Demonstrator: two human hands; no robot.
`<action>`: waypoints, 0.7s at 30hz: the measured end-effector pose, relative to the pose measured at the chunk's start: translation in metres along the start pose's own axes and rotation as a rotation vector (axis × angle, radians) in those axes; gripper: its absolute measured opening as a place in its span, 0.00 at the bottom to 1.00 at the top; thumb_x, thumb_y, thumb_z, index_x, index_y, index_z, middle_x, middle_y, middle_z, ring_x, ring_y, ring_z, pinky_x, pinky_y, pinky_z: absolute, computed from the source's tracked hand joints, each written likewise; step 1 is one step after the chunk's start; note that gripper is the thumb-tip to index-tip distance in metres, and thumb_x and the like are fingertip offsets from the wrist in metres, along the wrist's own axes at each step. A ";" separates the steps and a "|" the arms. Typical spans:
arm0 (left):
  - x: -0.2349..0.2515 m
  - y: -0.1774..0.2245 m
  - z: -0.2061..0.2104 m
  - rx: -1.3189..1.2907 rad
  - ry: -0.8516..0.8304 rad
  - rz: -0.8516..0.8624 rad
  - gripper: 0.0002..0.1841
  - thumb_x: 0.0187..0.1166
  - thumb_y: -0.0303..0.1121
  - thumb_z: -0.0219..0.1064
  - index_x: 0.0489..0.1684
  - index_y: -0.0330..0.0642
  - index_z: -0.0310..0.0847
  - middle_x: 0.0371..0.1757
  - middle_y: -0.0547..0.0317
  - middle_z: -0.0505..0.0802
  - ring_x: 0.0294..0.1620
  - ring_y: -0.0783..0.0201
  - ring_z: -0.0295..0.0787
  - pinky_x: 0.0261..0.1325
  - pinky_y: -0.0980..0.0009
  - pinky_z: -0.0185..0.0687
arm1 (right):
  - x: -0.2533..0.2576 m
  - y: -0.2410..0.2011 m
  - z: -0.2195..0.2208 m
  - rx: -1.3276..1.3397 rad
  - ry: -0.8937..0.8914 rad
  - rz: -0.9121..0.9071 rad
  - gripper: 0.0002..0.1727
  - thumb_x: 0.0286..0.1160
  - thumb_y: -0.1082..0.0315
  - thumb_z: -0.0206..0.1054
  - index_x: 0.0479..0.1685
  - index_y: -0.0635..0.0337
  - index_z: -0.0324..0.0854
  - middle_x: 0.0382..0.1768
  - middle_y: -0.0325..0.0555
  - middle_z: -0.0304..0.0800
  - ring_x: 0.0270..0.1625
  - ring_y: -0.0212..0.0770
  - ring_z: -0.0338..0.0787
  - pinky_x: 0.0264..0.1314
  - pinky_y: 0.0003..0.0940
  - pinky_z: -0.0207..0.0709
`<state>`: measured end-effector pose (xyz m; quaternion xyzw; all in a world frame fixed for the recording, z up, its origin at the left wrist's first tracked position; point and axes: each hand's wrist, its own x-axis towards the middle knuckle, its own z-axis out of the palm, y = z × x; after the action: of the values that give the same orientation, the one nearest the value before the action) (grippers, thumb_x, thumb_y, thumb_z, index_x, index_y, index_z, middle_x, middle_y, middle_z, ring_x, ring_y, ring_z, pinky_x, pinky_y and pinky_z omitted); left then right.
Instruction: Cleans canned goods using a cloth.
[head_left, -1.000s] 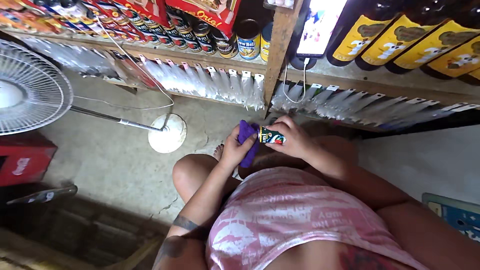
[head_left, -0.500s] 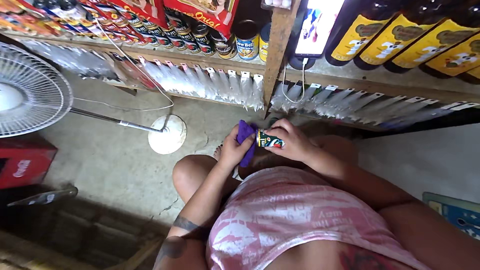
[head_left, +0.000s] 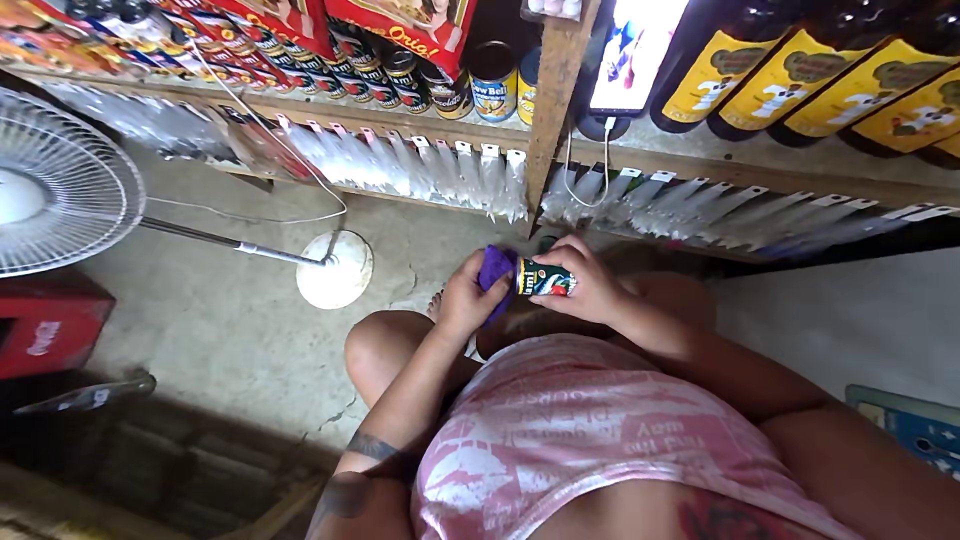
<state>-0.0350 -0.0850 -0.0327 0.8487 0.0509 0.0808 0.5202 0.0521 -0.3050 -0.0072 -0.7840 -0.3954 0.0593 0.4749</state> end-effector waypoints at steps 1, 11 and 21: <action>0.000 -0.001 0.001 -0.027 0.013 0.001 0.18 0.76 0.43 0.71 0.57 0.43 0.85 0.44 0.58 0.95 0.44 0.66 0.93 0.52 0.58 0.90 | -0.001 0.001 0.001 -0.010 -0.013 -0.005 0.28 0.57 0.57 0.84 0.56 0.63 0.87 0.52 0.54 0.84 0.54 0.44 0.87 0.56 0.41 0.85; -0.001 0.002 0.004 -0.204 -0.028 -0.017 0.17 0.76 0.37 0.72 0.58 0.39 0.84 0.43 0.59 0.95 0.44 0.69 0.93 0.52 0.65 0.91 | 0.005 0.007 -0.002 -0.156 -0.003 0.015 0.27 0.58 0.57 0.83 0.58 0.60 0.88 0.53 0.57 0.85 0.53 0.50 0.88 0.54 0.45 0.86; 0.004 0.001 0.003 -0.282 0.122 -0.106 0.23 0.79 0.40 0.71 0.67 0.38 0.76 0.49 0.56 0.94 0.48 0.66 0.93 0.55 0.61 0.91 | 0.011 -0.001 -0.001 0.658 0.080 0.647 0.29 0.73 0.69 0.71 0.75 0.61 0.71 0.64 0.50 0.82 0.61 0.38 0.85 0.65 0.38 0.81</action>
<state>-0.0308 -0.0870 -0.0329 0.7569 0.1153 0.1112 0.6336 0.0593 -0.2979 -0.0026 -0.6762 -0.0719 0.2965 0.6705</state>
